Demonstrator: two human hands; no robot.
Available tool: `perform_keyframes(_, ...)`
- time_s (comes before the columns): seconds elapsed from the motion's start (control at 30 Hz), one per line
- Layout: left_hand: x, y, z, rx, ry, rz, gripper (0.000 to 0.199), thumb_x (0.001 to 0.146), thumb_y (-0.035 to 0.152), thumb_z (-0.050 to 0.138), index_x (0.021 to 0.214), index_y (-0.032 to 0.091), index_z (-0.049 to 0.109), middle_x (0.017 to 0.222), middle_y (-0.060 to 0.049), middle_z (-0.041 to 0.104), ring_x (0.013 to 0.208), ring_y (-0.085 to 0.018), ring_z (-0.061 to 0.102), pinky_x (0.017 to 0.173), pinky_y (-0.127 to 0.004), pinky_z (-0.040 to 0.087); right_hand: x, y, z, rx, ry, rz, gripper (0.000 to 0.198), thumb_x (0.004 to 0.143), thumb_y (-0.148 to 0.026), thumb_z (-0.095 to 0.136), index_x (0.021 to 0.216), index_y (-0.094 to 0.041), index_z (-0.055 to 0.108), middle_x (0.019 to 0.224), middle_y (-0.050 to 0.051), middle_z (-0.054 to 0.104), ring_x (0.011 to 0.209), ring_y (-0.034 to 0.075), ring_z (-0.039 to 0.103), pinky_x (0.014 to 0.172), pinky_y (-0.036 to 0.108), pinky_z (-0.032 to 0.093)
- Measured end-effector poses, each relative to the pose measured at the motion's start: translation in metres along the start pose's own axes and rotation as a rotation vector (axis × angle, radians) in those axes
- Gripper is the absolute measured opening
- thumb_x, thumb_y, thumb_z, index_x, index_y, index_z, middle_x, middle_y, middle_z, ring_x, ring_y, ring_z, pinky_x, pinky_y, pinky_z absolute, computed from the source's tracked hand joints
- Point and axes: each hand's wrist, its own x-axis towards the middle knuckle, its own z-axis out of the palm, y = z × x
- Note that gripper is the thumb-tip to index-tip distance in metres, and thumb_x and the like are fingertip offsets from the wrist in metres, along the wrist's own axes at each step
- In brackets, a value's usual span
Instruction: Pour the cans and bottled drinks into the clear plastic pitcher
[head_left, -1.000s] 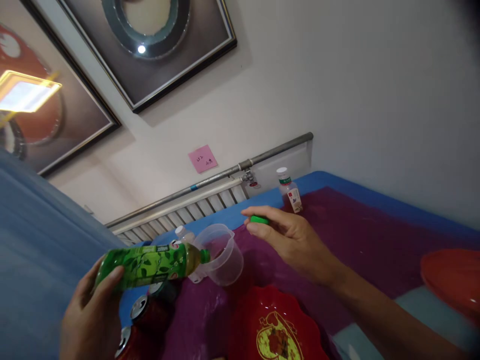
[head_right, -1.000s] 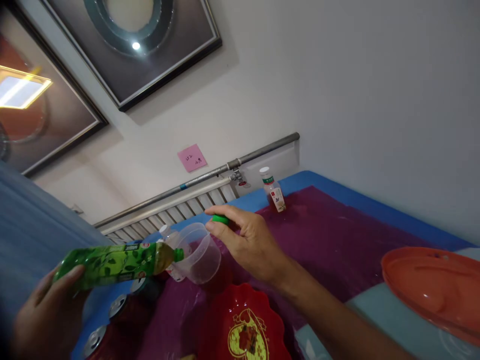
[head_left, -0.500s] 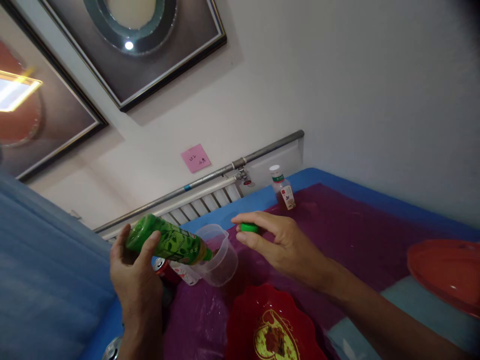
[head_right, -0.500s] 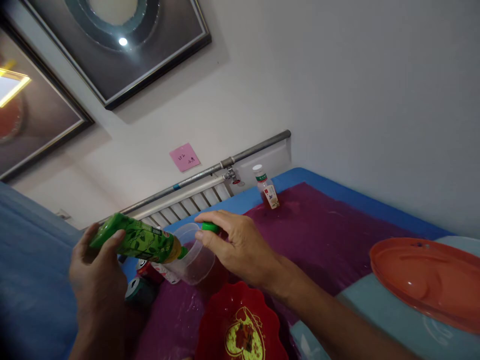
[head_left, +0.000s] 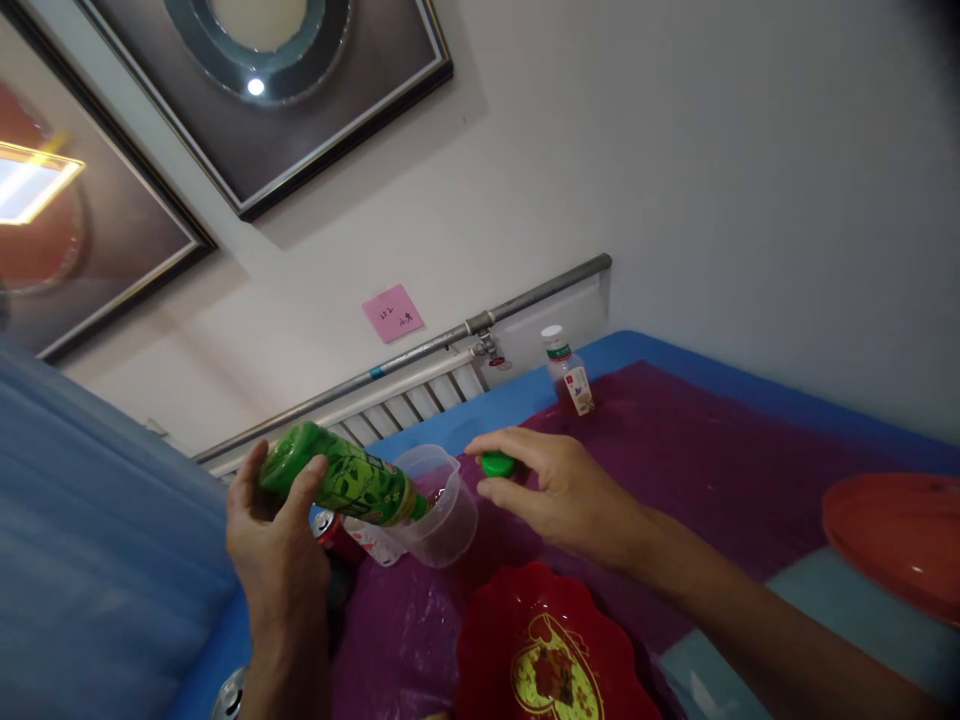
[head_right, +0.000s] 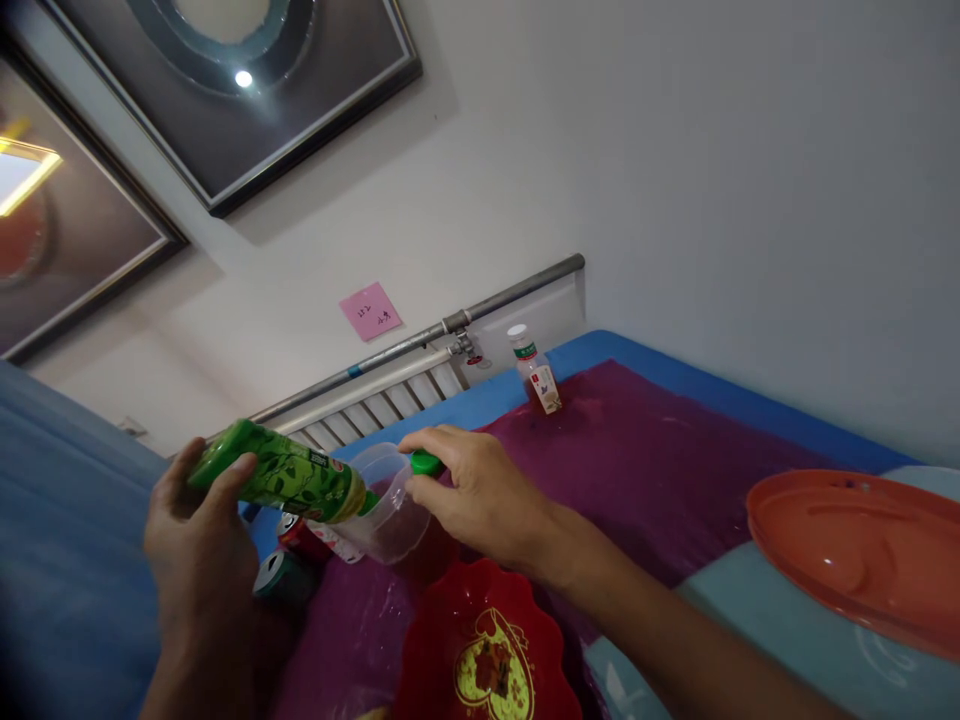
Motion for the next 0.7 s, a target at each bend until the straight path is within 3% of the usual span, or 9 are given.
perform_keyframes(0.57,-0.003,0.006,-0.016,0.084,0.046,0.013,0.063,0.069,0.034,0.078,0.128,0.021,0.061,0.119,-0.006,0.068,0.114,-0.025,0.061,0.107,-0.041,0.043,-0.002,0.009,0.003,-0.079,-0.018,-0.063,0.034,0.075,-0.004,0.058,0.103,-0.019,0.07,0.096,0.002,0.072,0.086,0.016,0.066,0.078,0.028,0.049)
perform_keyframes(0.7,-0.006,0.008,-0.031,0.116,0.033,-0.017,0.064,0.07,0.039,0.078,0.131,0.03,0.058,0.123,-0.003,0.066,0.117,-0.027,0.06,0.108,-0.047,0.041,-0.003,0.01,0.004,-0.083,-0.028,-0.058,0.034,0.076,-0.004,0.058,0.104,-0.018,0.07,0.1,0.003,0.072,0.09,0.016,0.066,0.079,0.027,0.048)
